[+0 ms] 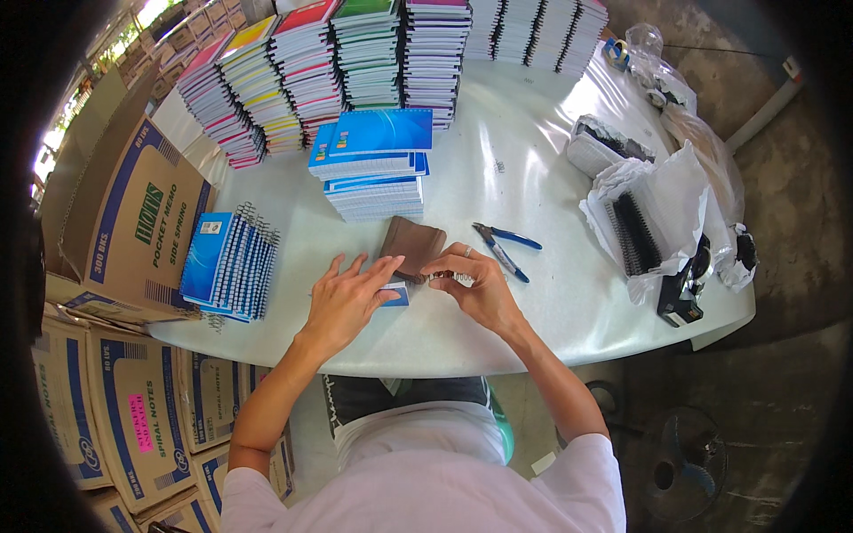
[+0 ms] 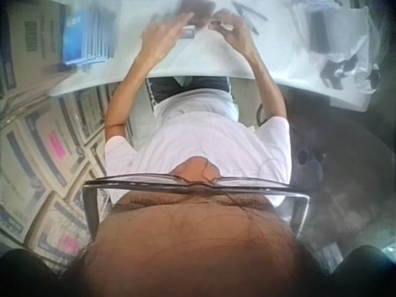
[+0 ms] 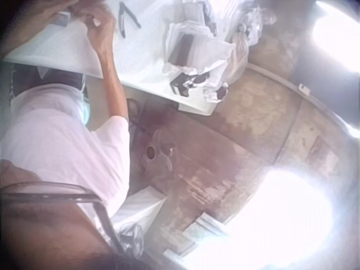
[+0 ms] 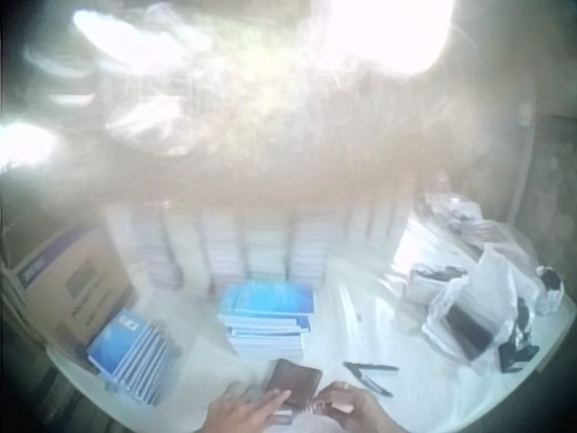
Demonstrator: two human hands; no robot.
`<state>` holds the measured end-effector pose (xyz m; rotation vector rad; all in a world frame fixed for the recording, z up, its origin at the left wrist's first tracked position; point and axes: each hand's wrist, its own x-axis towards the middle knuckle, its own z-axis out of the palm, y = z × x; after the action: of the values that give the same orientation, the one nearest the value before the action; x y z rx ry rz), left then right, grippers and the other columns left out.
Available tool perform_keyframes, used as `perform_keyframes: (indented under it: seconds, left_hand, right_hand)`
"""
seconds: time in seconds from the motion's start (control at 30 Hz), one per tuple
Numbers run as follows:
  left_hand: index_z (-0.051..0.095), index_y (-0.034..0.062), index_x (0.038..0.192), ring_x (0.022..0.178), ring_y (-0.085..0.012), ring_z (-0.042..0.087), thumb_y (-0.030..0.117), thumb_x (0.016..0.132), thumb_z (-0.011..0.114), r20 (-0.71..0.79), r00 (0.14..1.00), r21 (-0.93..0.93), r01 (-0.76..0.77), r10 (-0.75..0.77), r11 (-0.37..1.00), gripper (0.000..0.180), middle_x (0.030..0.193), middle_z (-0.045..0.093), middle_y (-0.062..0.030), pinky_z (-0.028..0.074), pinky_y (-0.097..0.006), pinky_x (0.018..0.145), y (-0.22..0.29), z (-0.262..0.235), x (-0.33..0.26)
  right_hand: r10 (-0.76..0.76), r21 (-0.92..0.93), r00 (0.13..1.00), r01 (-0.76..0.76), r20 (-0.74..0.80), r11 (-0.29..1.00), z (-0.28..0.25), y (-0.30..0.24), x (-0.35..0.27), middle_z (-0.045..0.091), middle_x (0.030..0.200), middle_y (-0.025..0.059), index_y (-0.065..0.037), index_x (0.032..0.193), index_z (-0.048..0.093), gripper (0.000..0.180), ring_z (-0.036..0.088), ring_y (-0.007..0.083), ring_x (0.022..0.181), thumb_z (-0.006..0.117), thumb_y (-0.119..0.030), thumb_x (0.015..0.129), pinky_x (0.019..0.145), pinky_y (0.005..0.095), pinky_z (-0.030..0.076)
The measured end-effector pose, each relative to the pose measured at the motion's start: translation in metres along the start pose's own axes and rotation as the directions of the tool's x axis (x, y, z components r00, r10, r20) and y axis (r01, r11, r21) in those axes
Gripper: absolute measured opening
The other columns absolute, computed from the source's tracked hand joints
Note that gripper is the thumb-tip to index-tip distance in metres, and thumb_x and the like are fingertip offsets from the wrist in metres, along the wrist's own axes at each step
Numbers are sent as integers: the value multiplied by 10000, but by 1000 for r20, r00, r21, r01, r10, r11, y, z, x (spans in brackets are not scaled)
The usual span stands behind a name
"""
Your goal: The person threads a metal coil through the punched holes of a stack of papers and covers, then uses pliers to trim and crimp the ends of the coil to secure the notebook.
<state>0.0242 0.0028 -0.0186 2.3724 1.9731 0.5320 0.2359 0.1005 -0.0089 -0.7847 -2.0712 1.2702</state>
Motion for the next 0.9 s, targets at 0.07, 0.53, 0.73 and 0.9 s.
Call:
perform_keyframes:
  seconds: [0.07, 0.53, 0.73, 0.9]
  left_hand:
    - [470, 209, 1415, 1155, -345, 605, 377, 902, 602, 3, 1000, -19, 9, -9, 1000, 556, 1285, 632, -48, 417, -524, 1036, -1, 1, 0]
    - [492, 194, 1397, 1136, -348, 618, 340, 885, 644, -2, 1000, -43, 17, -17, 999, 554, 1276, 635, -56, 448, -512, 1011, -2, 1, 2]
    - [508, 211, 1381, 1130, -334, 626, 389, 880, 644, 63, 997, -70, -30, 35, 997, 549, 1310, 615, -39, 533, -487, 878, 7, -6, 2]
    - [511, 215, 1373, 1116, -328, 631, 439, 875, 627, 351, 935, -58, -36, 54, 998, 558, 1329, 602, -36, 564, -450, 798, 9, -23, 3]
  right_hand:
    - [-17, -30, 1000, 16, -13, 999, 1, 0, 1, 645, 937, 44, -79, 1001, 729, 272, 603, 198, 884, 713, 71, 775, 784, 321, 497]
    - [-36, -85, 982, 52, 185, 995, -3, -1, 5, 663, 961, 112, -18, 1011, 684, 197, 636, 262, 881, 663, 46, 826, 780, 350, 514]
    - [-15, -233, 959, 84, 282, 969, 2, -20, 6, 654, 995, 167, -7, 1002, 641, 133, 628, 331, 892, 639, -67, 883, 763, 394, 498]
    - [-90, -454, 962, 204, 259, 867, -13, 14, 40, 589, 1200, 175, -16, 989, 615, 138, 600, 325, 1022, 654, -113, 900, 881, 422, 478]
